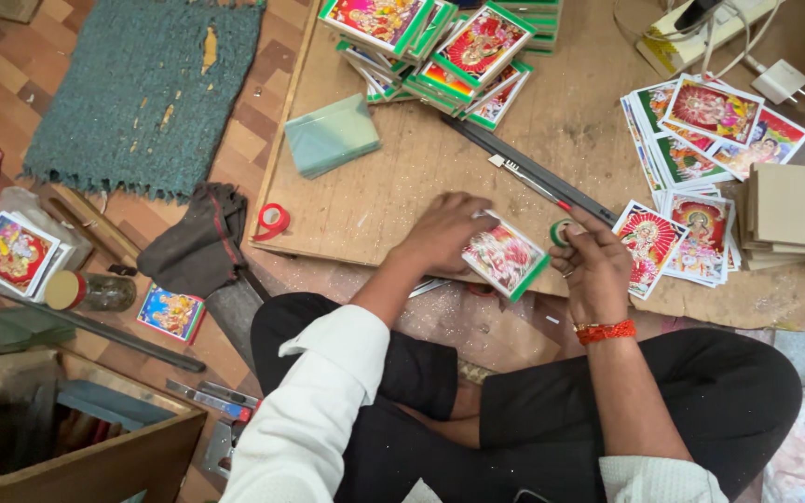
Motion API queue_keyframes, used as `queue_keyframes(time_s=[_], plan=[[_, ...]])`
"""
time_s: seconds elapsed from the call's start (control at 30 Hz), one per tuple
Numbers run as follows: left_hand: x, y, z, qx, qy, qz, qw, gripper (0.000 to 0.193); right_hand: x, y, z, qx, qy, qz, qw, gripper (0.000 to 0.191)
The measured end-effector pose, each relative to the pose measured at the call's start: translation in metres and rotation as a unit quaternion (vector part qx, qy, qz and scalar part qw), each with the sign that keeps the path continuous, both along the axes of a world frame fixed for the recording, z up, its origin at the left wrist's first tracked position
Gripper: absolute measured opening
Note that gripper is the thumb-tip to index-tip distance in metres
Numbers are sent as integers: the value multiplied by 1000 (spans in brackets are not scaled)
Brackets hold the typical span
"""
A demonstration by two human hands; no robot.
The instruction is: The person sits on the floor and repeatedly assembles small printed cards by placing them onto cardboard backing and securing the edges with green tape. The person handles the cards and tape by hand, working on a wooden board.
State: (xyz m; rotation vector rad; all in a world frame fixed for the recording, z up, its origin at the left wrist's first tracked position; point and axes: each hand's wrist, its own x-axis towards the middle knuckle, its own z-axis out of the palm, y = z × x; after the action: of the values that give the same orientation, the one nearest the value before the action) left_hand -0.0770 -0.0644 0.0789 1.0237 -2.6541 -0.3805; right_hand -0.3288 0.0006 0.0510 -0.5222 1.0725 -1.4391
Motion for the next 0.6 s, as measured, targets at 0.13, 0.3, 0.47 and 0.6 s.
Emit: queue_keyframes(time_s=[0.13, 0.3, 0.47, 0.6], plan=[[-2, 15, 2, 71, -17, 225, 972, 75, 2, 1, -1, 6, -3, 19, 1000, 35], [4, 69, -16, -22, 126, 298, 946, 64, 19, 4, -2, 21, 4, 63, 998, 32], [-1, 100, -30, 107, 364, 268, 886, 42, 47, 16, 1, -1, 17, 128, 992, 32], [-16, 110, -31, 337, 581, 211, 710, 27, 71, 26, 4, -6, 56, 162, 985, 33]])
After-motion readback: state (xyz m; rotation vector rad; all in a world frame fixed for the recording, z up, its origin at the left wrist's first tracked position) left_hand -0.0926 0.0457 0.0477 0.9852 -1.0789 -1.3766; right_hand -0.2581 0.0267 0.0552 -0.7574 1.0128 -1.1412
